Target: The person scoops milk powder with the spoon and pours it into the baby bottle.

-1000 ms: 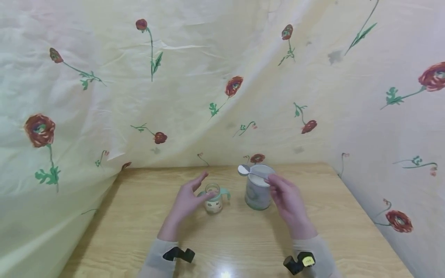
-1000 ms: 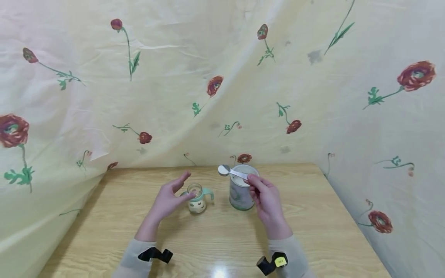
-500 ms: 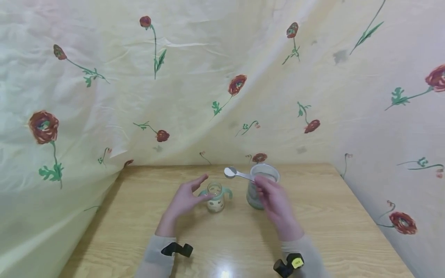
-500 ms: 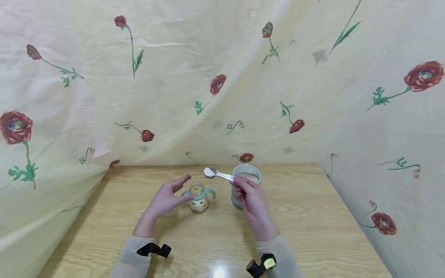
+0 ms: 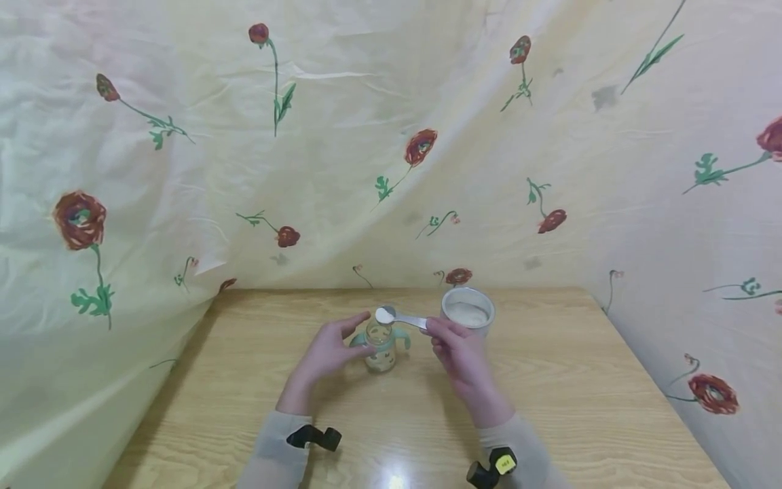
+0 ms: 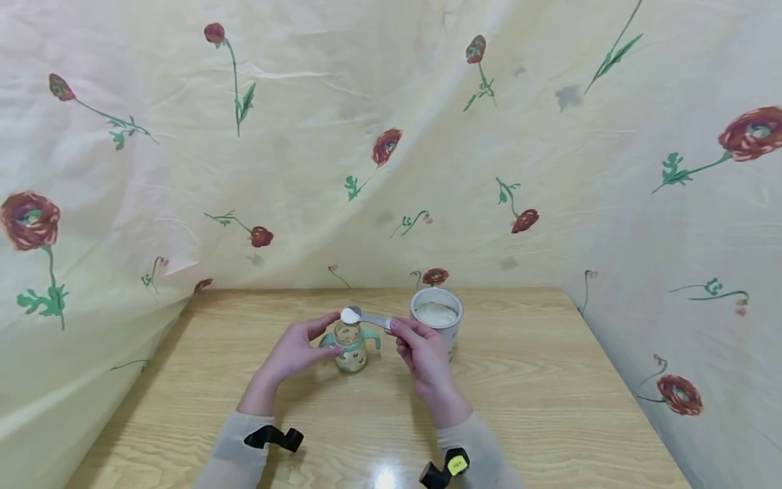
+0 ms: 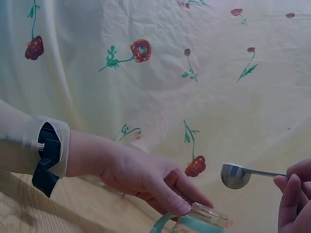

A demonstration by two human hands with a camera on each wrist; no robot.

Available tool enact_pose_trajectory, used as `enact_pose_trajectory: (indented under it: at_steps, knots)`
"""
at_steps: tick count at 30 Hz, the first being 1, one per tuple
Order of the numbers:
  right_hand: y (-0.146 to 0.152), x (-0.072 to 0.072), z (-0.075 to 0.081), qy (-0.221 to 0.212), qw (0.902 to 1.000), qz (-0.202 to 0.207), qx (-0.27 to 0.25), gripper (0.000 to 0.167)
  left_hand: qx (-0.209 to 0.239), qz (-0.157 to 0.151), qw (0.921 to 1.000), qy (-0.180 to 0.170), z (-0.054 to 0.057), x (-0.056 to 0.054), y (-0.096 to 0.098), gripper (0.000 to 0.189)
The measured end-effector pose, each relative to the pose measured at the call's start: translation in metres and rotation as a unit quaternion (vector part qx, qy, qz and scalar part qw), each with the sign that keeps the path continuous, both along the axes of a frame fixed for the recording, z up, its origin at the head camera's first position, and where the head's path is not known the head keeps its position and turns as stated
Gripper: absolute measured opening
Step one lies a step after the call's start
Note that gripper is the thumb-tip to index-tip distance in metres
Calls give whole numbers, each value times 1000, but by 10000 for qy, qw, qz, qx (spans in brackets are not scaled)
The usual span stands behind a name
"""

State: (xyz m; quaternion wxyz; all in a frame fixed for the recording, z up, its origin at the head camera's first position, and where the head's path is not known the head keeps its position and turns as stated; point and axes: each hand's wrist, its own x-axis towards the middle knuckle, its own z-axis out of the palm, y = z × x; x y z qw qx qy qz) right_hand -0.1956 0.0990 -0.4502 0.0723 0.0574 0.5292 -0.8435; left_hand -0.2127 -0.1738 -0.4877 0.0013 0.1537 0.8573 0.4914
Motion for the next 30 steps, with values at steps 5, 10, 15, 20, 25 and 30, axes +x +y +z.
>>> enact_pose_trajectory:
  at_steps: [5, 10, 15, 20, 25, 30]
  knots:
    - [0, -1, -3, 44, 9999, -42, 154, 12, -83, 10, 10000, -19, 0, -1, 2, 72]
    - [1, -1, -3, 70, 9996, -37, 283, 9, -123, 40, 9999, -62, -2, -1, 4, 71]
    - [1, -1, -2, 45, 9992, -5, 391, 10, -111, 90, 9999, -56, -3, -1, 6, 69]
    - [1, -2, -3, 84, 9982, -22, 597, 22, -88, 127, 9998, -93, -2, 0, 7, 71]
    - [1, -3, -6, 161, 9968, -37, 782, 25, -87, 87, 9999, -52, -6, -3, 7, 71]
    - [2, -5, -10, 278, 9943, -62, 1030, 29, -21, 34, 10000, -61, -10, -4, 6, 70]
